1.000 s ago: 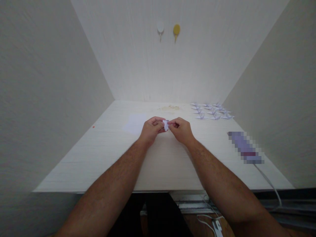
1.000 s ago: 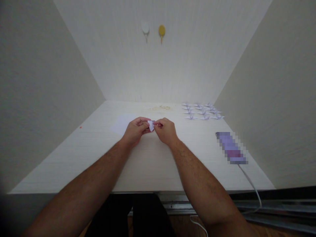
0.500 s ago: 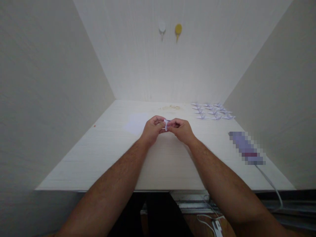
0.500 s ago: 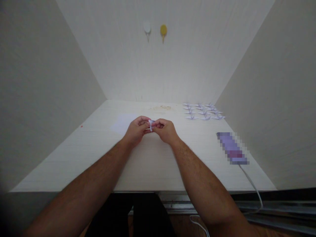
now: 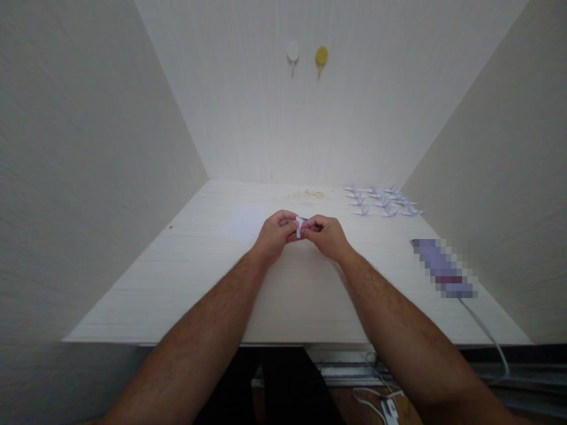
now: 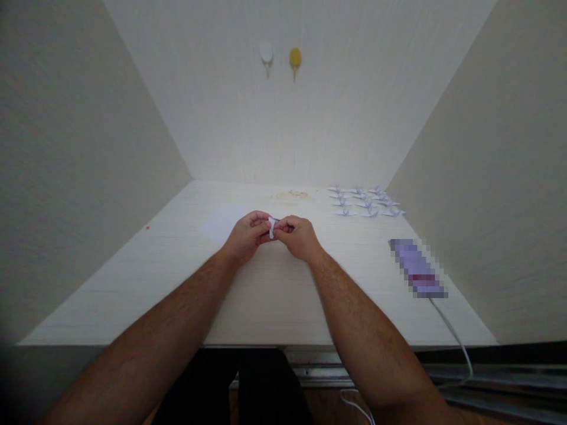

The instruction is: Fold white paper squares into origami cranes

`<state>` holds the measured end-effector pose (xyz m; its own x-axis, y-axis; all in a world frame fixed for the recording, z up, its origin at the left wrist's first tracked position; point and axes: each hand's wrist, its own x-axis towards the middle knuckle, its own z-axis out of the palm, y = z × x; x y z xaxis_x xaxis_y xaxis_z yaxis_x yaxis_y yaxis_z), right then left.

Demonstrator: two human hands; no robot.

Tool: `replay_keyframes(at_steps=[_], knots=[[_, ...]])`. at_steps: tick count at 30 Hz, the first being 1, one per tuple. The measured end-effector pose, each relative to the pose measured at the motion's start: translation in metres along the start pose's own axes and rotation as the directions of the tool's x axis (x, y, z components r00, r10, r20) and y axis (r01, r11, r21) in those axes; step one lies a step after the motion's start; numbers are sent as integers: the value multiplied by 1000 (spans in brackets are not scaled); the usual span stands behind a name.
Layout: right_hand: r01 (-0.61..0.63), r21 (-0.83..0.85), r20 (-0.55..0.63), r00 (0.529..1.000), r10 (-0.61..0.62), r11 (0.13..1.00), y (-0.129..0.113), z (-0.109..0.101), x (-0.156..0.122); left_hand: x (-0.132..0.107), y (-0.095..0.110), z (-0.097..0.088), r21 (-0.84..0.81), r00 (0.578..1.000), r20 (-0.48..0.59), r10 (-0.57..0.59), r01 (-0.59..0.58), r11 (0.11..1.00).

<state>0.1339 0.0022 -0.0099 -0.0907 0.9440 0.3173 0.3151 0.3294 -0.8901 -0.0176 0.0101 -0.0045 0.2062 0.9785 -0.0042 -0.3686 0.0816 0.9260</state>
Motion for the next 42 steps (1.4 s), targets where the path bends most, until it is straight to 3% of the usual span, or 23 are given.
replay_keyframes(at_steps=[14,18,23,30,38,42], knots=[[9,-111,29,1000,-6,994,-7,-1,-1,2,-4,-5,29,996,88,15,-18,999],[6,-154,-11,1000,-8,988,-5,0,0,2,-4,-4,111,989,122,86,-99,989],[-18,-210,-90,996,0,978,-4,0,0,3,-3,-3,258,991,58,123,-134,957],[44,-370,-211,969,-130,928,-5,-5,0,4,-3,-3,293,996,70,54,-72,953],[76,-411,-153,977,-151,909,-3,-5,-2,7,-5,-3,214,999,35,-3,-5,977],[62,-468,-177,971,-162,882,-2,-6,-2,6,-5,-3,240,999,49,-8,-5,971]])
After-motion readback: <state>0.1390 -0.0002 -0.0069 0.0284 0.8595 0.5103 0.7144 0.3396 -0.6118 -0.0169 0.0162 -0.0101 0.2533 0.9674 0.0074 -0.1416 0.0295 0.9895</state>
